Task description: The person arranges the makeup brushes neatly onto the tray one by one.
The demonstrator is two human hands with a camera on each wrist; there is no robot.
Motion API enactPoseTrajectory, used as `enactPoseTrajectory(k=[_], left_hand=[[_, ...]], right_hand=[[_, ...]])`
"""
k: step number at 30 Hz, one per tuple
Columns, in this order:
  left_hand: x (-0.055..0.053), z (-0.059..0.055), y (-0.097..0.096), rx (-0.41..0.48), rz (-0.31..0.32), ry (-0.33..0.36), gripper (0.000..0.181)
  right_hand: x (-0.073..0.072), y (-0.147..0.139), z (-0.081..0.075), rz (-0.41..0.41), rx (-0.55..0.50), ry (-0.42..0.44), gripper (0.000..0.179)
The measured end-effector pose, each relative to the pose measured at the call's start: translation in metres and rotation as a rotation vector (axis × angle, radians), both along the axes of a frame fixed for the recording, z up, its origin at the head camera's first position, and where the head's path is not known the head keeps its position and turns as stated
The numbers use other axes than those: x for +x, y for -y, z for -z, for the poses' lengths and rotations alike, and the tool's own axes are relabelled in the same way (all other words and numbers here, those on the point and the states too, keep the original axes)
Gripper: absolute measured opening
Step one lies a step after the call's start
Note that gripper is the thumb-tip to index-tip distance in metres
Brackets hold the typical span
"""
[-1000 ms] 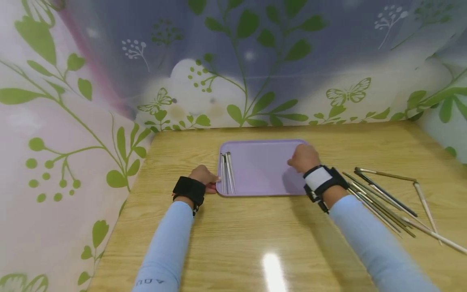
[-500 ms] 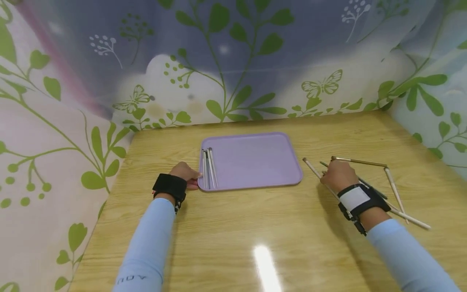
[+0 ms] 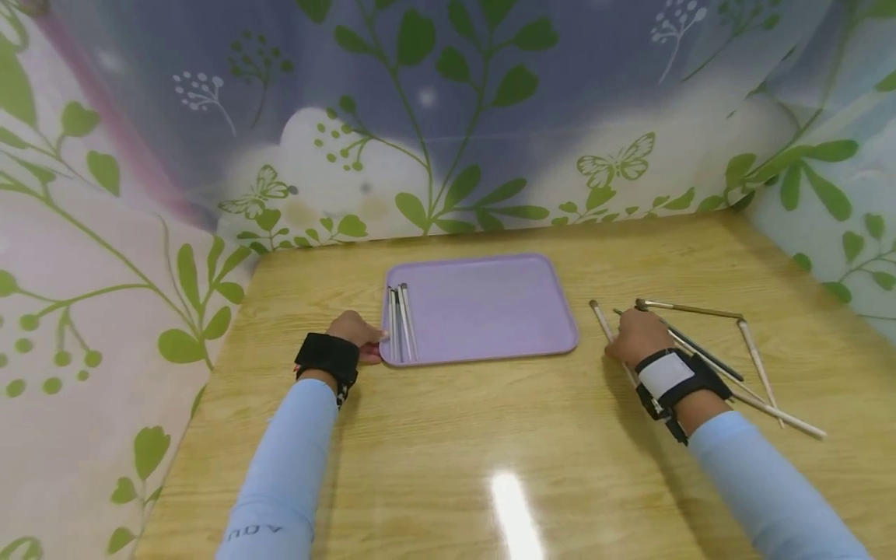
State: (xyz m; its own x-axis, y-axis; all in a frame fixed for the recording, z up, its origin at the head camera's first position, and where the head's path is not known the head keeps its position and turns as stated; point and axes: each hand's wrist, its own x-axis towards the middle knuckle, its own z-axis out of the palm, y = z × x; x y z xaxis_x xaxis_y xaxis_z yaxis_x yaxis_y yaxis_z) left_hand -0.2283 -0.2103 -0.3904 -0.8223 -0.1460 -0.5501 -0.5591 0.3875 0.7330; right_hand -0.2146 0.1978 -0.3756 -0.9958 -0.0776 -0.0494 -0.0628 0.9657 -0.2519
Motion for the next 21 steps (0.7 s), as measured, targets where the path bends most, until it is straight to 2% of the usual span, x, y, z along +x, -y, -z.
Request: enactPoseTrajectory(k=[3, 6, 9, 11, 14, 16, 18, 21], left_hand=[[-0.002, 0.000, -0.001, 0.017, 0.000, 0.006, 0.027], [-0.004, 0.003, -0.001, 0.011, -0.014, 0.013, 0.025], [-0.003, 0.005, 0.004, 0.008, -0.034, 0.011, 0.023], [-0.003, 0.006, 0.006, 0.007, -0.045, 0.012, 0.023], [-0.004, 0.007, 0.006, -0.010, -0.059, 0.006, 0.022], [-0.004, 0.006, 0.005, -0.026, -0.064, 0.003, 0.023], [-0.006, 0.007, 0.005, -0.041, -0.066, 0.001, 0.023], [-0.006, 0.008, 0.004, -0.047, -0.064, -0.010, 0.022]], right_hand=[[-0.008, 0.011, -0.013, 0.002, -0.047, 0.047, 0.025], [-0.018, 0.034, -0.030, -0.008, -0.175, 0.064, 0.027], [-0.028, 0.075, -0.045, -0.038, -0.302, 0.075, 0.022], [-0.033, 0.106, -0.049, -0.054, -0.372, 0.092, 0.020], [-0.039, 0.155, -0.047, -0.044, -0.453, 0.179, 0.019], [-0.043, 0.183, -0.041, -0.024, -0.471, 0.236, 0.020], [-0.045, 0.206, -0.034, -0.002, -0.458, 0.269, 0.020], [-0.045, 0.230, -0.024, -0.001, -0.374, 0.244, 0.022]])
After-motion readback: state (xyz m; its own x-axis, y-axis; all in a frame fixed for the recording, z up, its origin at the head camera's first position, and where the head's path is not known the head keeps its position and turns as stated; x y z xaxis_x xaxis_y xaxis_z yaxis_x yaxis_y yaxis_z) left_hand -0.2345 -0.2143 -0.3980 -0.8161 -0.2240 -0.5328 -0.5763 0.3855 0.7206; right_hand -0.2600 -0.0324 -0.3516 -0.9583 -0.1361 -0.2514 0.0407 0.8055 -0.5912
